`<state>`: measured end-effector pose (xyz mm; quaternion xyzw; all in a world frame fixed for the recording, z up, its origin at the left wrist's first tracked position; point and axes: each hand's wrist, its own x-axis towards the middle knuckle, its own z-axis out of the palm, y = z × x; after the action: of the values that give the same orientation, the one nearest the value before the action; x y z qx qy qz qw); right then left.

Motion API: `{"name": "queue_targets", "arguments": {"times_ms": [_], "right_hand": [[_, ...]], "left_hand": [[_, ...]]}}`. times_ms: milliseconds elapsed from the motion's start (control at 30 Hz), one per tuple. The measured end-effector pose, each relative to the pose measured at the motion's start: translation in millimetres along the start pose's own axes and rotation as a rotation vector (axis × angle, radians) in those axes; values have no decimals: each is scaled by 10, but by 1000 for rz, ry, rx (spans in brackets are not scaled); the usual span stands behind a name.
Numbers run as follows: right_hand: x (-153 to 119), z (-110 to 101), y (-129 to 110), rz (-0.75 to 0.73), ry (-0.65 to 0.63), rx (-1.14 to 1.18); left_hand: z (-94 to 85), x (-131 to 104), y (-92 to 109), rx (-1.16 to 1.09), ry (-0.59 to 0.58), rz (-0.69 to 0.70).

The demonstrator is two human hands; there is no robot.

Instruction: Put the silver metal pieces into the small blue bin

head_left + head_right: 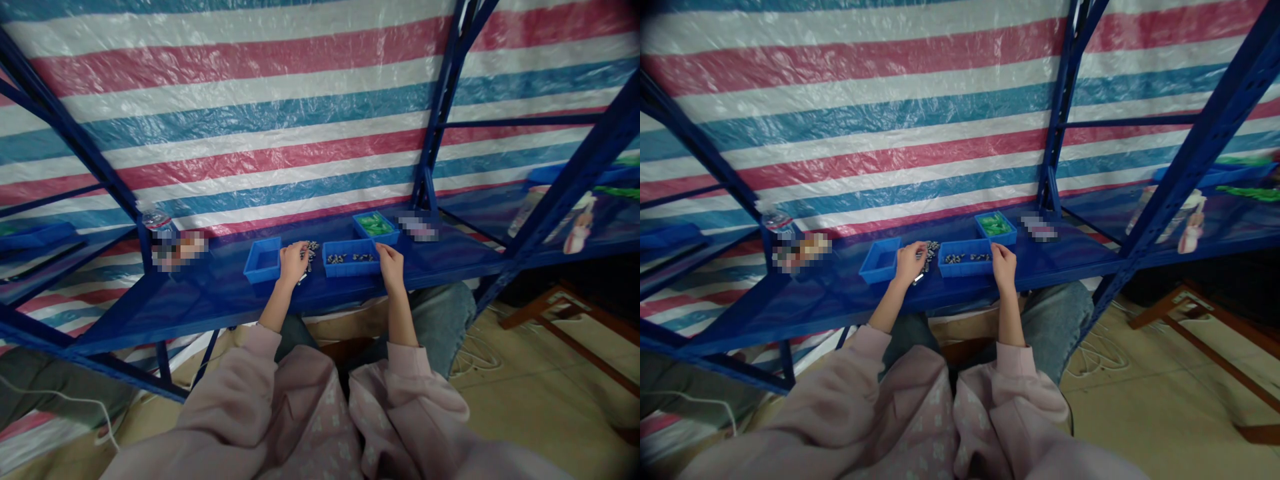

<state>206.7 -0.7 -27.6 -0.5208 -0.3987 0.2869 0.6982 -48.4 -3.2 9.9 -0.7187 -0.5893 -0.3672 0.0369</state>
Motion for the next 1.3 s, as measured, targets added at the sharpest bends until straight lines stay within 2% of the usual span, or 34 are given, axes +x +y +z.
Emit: {"name": "queue_targets", "arguments": {"times_ms": [200, 567, 767, 900, 1100, 1300], "right_hand": [[-7, -1, 1, -8, -1, -14], [-10, -1, -3, -4, -10, 1], [-17, 1, -22, 7, -5, -1], [-17, 0, -16, 2, -3, 11], [-16, -3, -9, -8, -12, -10], [-9, -3, -2, -23, -12, 5]], "left_hand": [[-4, -160, 120, 177, -38, 134], [76, -271, 237, 417, -96, 138], [95, -264, 209, 408, -117, 173], [99, -260, 182, 312, -129, 212], [60, -276, 215, 257, -84, 101], [68, -277, 214, 327, -98, 129]]}}
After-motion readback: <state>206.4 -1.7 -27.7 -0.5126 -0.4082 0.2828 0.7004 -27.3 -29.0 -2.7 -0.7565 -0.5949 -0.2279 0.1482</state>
